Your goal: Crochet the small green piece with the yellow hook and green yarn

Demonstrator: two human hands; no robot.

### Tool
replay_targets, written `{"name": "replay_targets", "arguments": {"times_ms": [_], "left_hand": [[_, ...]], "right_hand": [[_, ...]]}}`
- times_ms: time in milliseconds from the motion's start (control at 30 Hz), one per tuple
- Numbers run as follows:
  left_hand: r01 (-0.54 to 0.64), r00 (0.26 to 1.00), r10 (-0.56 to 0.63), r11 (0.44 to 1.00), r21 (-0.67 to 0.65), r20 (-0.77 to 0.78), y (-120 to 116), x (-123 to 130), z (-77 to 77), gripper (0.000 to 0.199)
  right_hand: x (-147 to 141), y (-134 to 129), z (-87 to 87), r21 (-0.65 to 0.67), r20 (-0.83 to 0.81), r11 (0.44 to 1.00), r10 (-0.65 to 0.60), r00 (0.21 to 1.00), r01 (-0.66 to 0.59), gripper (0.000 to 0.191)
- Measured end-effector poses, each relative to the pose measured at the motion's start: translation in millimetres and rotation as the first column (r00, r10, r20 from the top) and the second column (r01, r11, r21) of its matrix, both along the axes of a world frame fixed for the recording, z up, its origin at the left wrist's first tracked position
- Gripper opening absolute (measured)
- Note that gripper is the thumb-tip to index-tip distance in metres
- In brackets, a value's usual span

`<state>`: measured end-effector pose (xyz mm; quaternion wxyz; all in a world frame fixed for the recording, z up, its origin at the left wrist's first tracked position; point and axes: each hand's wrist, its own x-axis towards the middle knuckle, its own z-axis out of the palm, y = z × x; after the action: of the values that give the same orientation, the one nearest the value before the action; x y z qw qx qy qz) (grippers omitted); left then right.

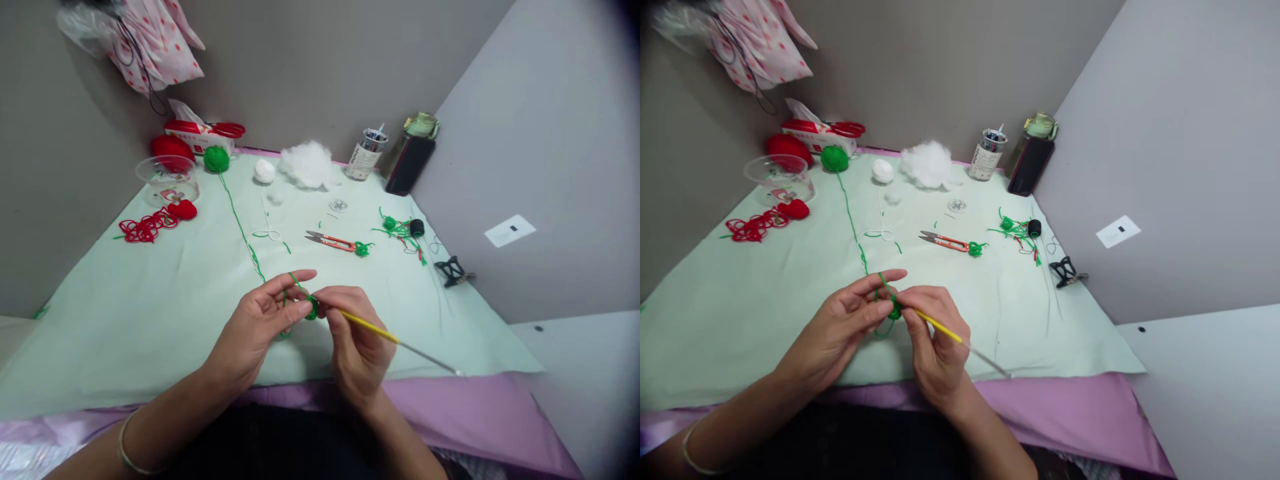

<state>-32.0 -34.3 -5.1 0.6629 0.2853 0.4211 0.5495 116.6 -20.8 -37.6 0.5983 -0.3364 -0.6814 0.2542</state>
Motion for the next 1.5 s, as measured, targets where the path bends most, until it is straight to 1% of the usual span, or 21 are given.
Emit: {"name": "replay_targets", "arguments": {"times_ms": [67, 133, 167, 233, 300, 367, 400, 467, 533, 600, 667, 767, 900, 967, 1033, 1100, 1167, 1233, 1300, 1367, 1500], "left_hand": [[-0.016, 0.999, 0.017, 0.999, -0.043, 0.033, 0, 2, 0.6, 0.045], [0.026, 0.993, -0.014, 0.994, -0.103, 0.119, 1, 3, 0.5, 0.044], [0.063, 0.984, -0.04, 0.99, -0.124, 0.174, 1, 2, 0.3, 0.042], [0.12, 0.961, -0.08, 0.983, -0.14, 0.264, 3, -1, -0.3, 0.038], [0.133, 0.954, -0.093, 0.984, -0.121, 0.285, 5, -4, -0.6, 0.033], [0.11, 0.967, -0.088, 0.991, -0.079, 0.241, 5, -6, -0.7, 0.03], [0.096, 0.976, -0.084, 0.994, -0.053, 0.202, 5, -6, -0.9, 0.03], [0.068, 0.992, -0.067, 0.998, -0.008, 0.111, 3, -4, -1.5, 0.035], [0.047, 0.998, -0.048, 0.999, 0.009, 0.041, 1, -2, -2.1, 0.038], [0.039, 0.999, -0.039, 0.999, -0.005, 0.027, 0, 0, -2.3, 0.039], [0.052, 0.997, -0.05, 0.998, -0.036, 0.061, 0, 0, -1.9, 0.04], [0.104, 0.984, -0.094, 0.993, -0.059, 0.154, 2, -2, -1.1, 0.045], [0.184, 0.942, -0.155, 0.98, -0.072, 0.297, 6, -6, -1.2, 0.043], [0.209, 0.927, -0.179, 0.976, -0.059, 0.328, 7, -8, -1.4, 0.04], [0.201, 0.939, -0.184, 0.979, -0.03, 0.291, 8, -9, -1.4, 0.038], [0.159, 0.97, -0.157, 0.987, 0.005, 0.185, 8, -8, -1.1, 0.037], [0.117, 0.99, -0.121, 0.992, 0.055, 0.075, 8, -6, -0.8, 0.035], [0.101, 0.995, -0.103, 0.99, 0.095, 0.016, 8, -3, -0.4, 0.034], [0.096, 0.995, -0.096, 0.99, 0.105, -0.002, 8, -2, 0.3, 0.034], [0.083, 0.996, -0.082, 0.992, 0.091, -0.025, 8, -2, 1.3, 0.032], [0.071, 0.995, -0.066, 0.995, 0.063, -0.076, 8, -4, 3.0, 0.026]], "right_hand": [[0, -2, -5.3, 0.112, 0.126, 0.992, -0.074, 0.989, 0.06, 0.039], [2, -3, -8.3, 0.217, 0.211, 0.972, -0.133, 0.968, 0.086, 0.046], [3, -3, -8.1, 0.233, 0.213, 0.969, -0.132, 0.968, 0.08, 0.046], [5, -1, -4.4, 0.14, 0.118, 0.988, -0.083, 0.989, 0.066, 0.037], [8, 2, 1.8, -0.052, -0.07, 0.998, -0.027, 0.997, 0.023, 0.025], [8, 5, 6.8, -0.21, -0.258, 0.973, 0.037, 0.966, -0.093, 0.021], [7, 7, 8.2, -0.252, -0.319, 0.955, 0.072, 0.945, -0.158, 0.019], [5, 8, 8.7, -0.283, -0.351, 0.93, 0.126, 0.928, -0.233, 0.017], [3, 9, 7.3, -0.291, -0.31, 0.931, 0.128, 0.942, -0.222, 0.015], [2, 8, 4.9, -0.291, -0.285, 0.936, 0.111, 0.952, -0.196, 0.014], [2, 8, 2.5, -0.292, -0.307, 0.934, 0.11, 0.945, -0.204, 0.014], [4, 9, 0.8, -0.303, -0.385, 0.913, 0.144, 0.912, -0.272, 0.014], [6, 13, 5.5, -0.397, -0.53, 0.848, 0.102, 0.842, -0.353, 0.016], [7, 15, 8.8, -0.442, -0.589, 0.807, 0.067, 0.805, -0.391, 0.018], [6, 16, 10.4, -0.456, -0.618, 0.778, 0.074, 0.783, -0.433, 0.019], [5, 15, 9.9, -0.436, -0.595, 0.788, 0.111, 0.796, -0.435, 0.019], [3, 13, 8.5, -0.384, -0.49, 0.851, 0.14, 0.86, -0.358, 0.016], [2, 12, 7.4, -0.31, -0.367, 0.92, 0.116, 0.923, -0.239, 0.014], [2, 13, 7.4, -0.278, -0.333, 0.943, 0.086, 0.939, -0.185, 0.015], [2, 16, 8.6, -0.305, -0.402, 0.925, 0.091, 0.911, -0.227, 0.015], [2, 21, 12.9, -0.367, -0.567, 0.854, 0.108, 0.817, -0.368, 0.018]]}}
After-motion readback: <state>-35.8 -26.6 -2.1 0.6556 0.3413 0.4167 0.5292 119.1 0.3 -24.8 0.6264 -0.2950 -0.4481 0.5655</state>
